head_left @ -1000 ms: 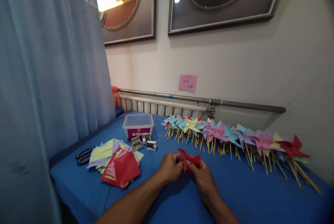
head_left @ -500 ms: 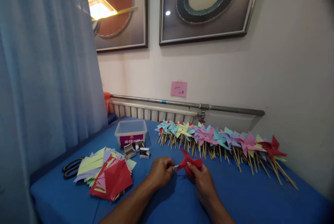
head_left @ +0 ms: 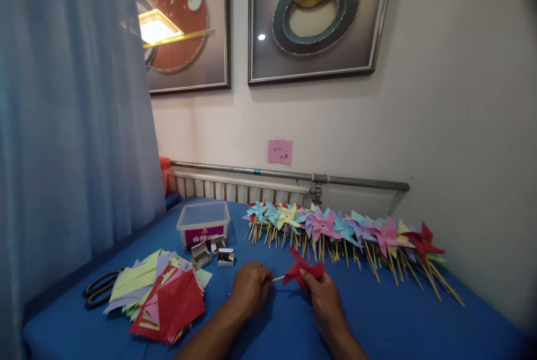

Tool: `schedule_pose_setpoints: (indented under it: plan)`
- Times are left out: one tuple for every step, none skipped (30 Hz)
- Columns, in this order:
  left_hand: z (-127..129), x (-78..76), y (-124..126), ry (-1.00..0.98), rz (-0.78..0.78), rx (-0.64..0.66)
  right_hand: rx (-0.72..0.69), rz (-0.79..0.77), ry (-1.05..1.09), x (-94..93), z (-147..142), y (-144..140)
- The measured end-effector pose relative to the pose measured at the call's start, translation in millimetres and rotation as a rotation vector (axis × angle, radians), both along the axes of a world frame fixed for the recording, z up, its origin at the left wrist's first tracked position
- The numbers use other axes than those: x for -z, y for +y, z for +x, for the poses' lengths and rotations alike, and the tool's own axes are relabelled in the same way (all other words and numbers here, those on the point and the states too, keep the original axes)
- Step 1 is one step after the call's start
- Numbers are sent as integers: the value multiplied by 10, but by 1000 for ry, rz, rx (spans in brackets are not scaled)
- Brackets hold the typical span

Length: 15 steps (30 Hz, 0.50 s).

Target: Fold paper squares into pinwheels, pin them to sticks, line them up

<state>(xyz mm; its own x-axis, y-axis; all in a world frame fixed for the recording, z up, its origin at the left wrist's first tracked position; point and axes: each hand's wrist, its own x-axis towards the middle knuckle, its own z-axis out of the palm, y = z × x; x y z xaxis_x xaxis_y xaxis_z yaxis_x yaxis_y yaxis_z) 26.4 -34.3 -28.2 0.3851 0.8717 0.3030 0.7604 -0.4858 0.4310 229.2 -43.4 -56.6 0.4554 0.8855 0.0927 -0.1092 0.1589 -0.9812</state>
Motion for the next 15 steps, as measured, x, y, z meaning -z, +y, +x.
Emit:
schedule_pose_setpoints:
  plan:
    - [-2,6,0,8,10,9,5,-1,14,-13,-3,-7]
    - [-4,11,0,13,18,19,5,0,20,-25,-7,-14]
    - [-6,15,0,20,23,30,5,-3,19,-36,-11,-19]
    - [-7,17,-2,28,24,37,6,-10,11,-43,-14,-23]
    - [-8,16,-3,40,21,41,12,-22,0,-48,-17,-24]
    - [-10,13,-4,52,16,44,16,-30,-8,-52,-20,-23]
    - [-12,9,-3,63,10,45,12,-29,-11,-56,-24,-21]
    - [-15,4,0,70,5,43,2,-23,-6,-60,-26,-18]
    - [-17,1,7,69,-1,35,-21,-3,8,-66,-28,-14]
    - [-20,-1,17,58,-9,19,-40,17,26,-73,-28,-11]
    - [-22,1,30,40,-22,-5,-40,29,43,-80,-25,-7]
    - [-24,5,45,15,-39,-34,-22,34,57,-84,-19,-4]
    - [-26,11,62,-12,-59,-65,14,26,68,-86,-12,-2]
    - [-27,21,79,-40,-77,-94,58,13,74,-83,-6,-2]
    - [-27,33,96,-66,-90,-116,101,-2,73,-77,-3,-6]
